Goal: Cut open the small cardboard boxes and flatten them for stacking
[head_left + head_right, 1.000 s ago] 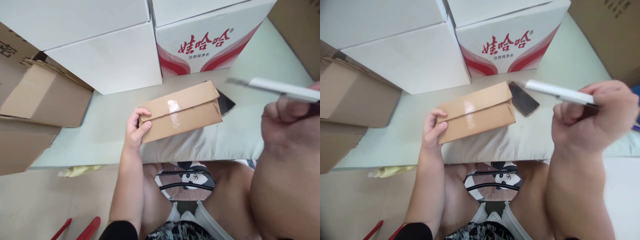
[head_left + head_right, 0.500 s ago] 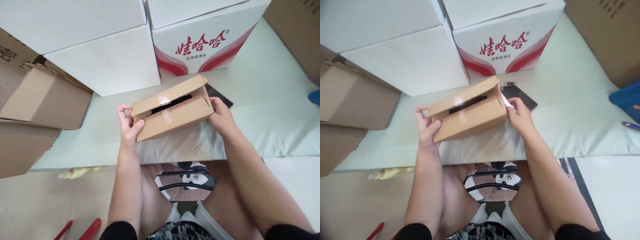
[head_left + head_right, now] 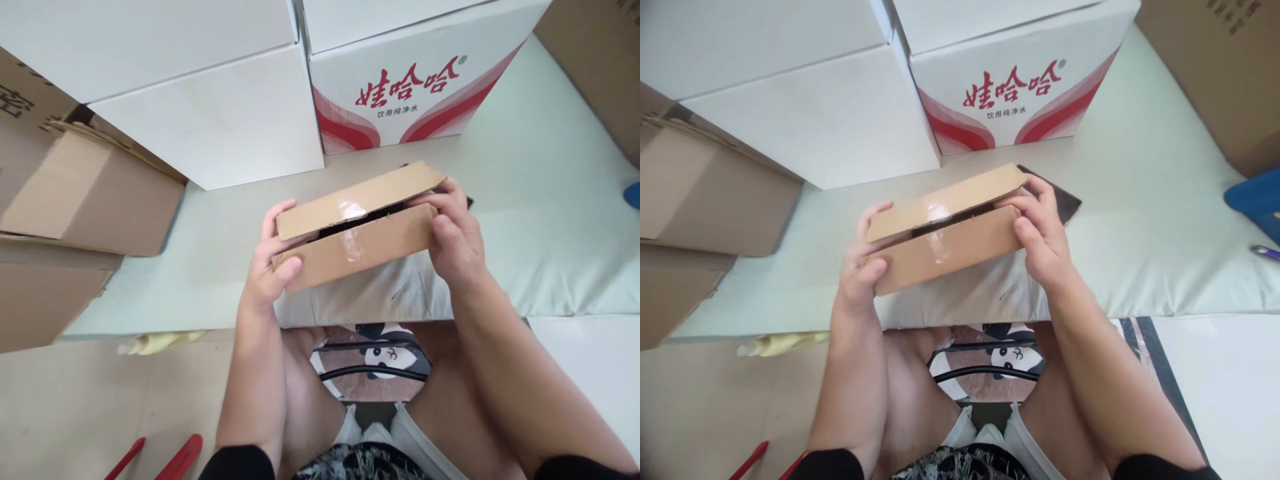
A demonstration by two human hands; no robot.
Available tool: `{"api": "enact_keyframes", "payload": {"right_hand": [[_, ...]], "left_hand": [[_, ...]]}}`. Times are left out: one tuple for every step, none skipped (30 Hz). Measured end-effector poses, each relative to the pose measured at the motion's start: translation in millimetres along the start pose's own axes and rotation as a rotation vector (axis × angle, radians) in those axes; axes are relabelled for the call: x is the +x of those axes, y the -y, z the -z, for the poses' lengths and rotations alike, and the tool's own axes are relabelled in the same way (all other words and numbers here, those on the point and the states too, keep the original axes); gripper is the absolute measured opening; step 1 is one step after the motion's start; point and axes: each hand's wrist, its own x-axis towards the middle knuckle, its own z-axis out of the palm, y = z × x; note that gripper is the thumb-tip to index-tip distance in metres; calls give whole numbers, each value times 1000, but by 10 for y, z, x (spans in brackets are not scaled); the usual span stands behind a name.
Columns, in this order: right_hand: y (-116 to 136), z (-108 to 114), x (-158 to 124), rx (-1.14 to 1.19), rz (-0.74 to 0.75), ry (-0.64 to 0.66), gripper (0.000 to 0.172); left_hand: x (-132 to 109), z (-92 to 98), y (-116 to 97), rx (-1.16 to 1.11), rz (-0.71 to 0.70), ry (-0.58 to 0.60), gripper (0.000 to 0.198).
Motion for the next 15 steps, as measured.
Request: {"api": "enact_keyframes", "payload": {"right_hand": [[-9,21,-10,5,46,30,44],[-19,43,-15,42,95,55,43],[-26,65,-16,90,137,76,43],[-28,87,-13,111,159,104,46],[-24,107,-7,106,171,130,50],[-14,127,0,76,175,151,56],[1,146,7,30,174,164,62],[20,165,12,-24,171,180,66],[41,183,16,-74,169,200,69],[60,199,18,-105,171,216,72],[78,214,18,-116,180,222,73],[93,226,17,-122,189,224,75],[106,235,15,-128,192,222,76],[117,242,13,-131,190,220,76],[128,246,10,-123,192,224,76]], "left_hand": [[-7,23,-78,52,-1,100,46],[-13,40,-159,104,-2,183,47],[-18,48,-239,153,-6,236,48],[-23,47,-315,190,-15,282,50],[-29,37,-386,218,-29,329,49],[-37,20,-451,238,-36,373,45],[-46,2,-508,252,-35,418,41],[-56,-16,-555,264,-26,457,36],[-68,-31,-593,275,-7,481,31],[-80,-40,-619,287,16,488,27],[-91,-43,-632,298,33,485,25],[-102,-42,-634,306,41,475,24],[-112,-37,-624,310,39,461,24],[-120,-30,-605,309,33,446,24],[-128,-23,-579,302,24,430,24]]}}
